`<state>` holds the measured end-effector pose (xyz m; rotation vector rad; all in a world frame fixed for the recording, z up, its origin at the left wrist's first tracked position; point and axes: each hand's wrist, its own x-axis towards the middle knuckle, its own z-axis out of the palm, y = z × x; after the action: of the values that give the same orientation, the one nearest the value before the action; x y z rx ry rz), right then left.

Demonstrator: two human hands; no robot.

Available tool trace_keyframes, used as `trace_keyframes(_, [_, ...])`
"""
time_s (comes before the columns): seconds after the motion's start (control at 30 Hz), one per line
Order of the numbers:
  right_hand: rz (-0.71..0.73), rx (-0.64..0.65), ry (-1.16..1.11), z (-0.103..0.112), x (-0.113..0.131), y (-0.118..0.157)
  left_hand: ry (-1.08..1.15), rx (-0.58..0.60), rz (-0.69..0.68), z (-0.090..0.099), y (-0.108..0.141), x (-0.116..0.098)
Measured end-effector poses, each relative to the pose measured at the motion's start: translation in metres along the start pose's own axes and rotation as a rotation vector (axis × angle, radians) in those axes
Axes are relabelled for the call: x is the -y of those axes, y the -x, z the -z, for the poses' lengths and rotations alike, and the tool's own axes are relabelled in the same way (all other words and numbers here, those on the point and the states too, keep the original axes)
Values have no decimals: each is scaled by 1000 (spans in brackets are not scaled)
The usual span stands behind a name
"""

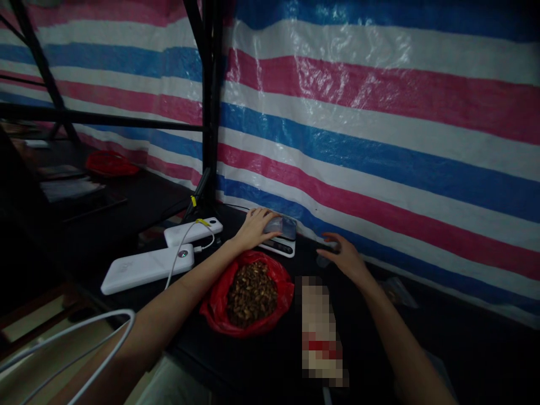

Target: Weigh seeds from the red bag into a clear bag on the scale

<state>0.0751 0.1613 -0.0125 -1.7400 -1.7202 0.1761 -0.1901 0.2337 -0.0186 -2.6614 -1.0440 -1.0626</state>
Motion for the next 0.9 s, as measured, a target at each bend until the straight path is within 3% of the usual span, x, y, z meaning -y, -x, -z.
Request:
trace_keyframes(0.13, [-145, 15, 38, -4, -54, 16, 58, 33, 26, -8, -11, 11])
trace_keyframes(0.23, [-210, 16, 76, -19, -72, 22, 88, 89, 0, -17, -26, 17])
trace_keyframes(0.37, [-171, 30, 35, -35, -72, 24, 56, 190, -49, -31, -48, 21])
trace_keyframes(0.63, [-203, -112, -78, -45, -61, 26, 25, 427, -13, -58, -63, 25])
trace_keyframes(0.7, [-202, -137, -150, -40, -56, 26, 21, 419, 18, -52, -62, 22])
trace_keyframes(0.77, [-163, -152, -250, -30, -47, 26, 8, 346, 45, -35, -56, 17])
trace_keyframes(0.83, [-85, -129, -314, -18, -31, 27, -14, 269, 60, -7, -42, 8])
trace_keyframes(0.9, [6, -74, -268, -6, -8, 31, -55, 306, 100, 28, -16, -3])
